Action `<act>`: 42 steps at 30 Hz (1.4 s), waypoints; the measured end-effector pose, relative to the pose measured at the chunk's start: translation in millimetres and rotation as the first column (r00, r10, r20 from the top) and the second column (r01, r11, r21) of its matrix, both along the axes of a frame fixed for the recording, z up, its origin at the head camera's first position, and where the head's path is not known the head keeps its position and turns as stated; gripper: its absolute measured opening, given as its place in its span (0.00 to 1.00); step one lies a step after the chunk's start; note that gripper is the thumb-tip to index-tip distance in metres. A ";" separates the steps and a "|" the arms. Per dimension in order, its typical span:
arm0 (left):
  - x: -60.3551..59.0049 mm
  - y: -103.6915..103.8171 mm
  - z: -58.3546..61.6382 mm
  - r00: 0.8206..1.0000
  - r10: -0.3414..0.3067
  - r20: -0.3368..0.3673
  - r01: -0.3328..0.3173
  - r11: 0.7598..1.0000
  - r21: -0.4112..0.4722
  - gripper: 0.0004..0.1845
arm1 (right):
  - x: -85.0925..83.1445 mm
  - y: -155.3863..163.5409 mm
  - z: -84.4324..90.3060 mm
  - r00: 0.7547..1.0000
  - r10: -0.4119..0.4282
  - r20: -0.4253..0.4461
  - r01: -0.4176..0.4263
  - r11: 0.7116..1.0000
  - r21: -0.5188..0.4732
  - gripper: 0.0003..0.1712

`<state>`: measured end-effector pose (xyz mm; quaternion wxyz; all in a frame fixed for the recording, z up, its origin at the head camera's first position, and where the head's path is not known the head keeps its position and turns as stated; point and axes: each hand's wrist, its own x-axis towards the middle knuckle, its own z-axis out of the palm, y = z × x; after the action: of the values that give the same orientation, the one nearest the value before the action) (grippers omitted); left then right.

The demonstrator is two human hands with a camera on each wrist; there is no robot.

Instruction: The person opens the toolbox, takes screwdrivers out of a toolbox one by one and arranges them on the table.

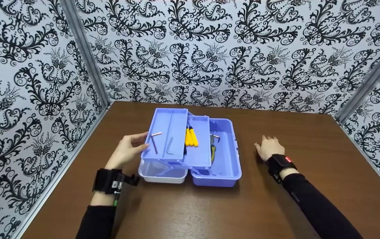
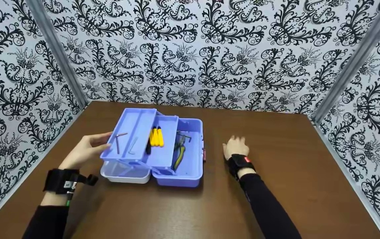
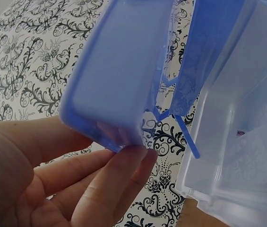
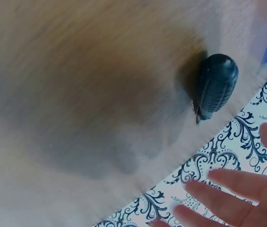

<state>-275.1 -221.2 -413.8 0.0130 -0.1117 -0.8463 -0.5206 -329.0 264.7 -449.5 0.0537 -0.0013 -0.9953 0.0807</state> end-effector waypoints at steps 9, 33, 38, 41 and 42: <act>1.7 0.6 2.4 1.000 -0.015 0.004 0.014 1.000 0.012 0.28 | -2.9 -13.0 1.1 0.991 0.104 -0.086 -0.105 0.994 -0.004 0.39; -2.6 -0.1 3.1 1.000 -0.001 -0.008 0.000 0.999 -0.040 0.27 | 3.7 -116.9 54.9 0.915 0.399 -0.065 -0.403 0.912 -0.078 0.37; -2.9 0.0 3.6 1.000 -0.001 -0.006 0.001 0.999 -0.042 0.28 | 8.2 -143.6 61.3 0.890 0.450 -0.067 -0.455 0.876 -0.157 0.37; -2.2 -0.8 2.7 1.000 -0.003 -0.008 0.003 0.999 -0.040 0.28 | 11.1 -158.2 63.7 0.888 0.456 -0.053 -0.456 0.863 -0.217 0.36; -1.7 -1.1 2.3 1.000 -0.001 -0.011 0.001 0.999 -0.038 0.28 | 11.7 -162.6 64.0 0.889 0.455 -0.048 -0.453 0.860 -0.234 0.35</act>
<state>-276.8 -222.3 -411.6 0.0153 -0.1153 -0.8560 -0.5037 -317.3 102.1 -385.5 0.0281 0.2262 -0.9508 0.2099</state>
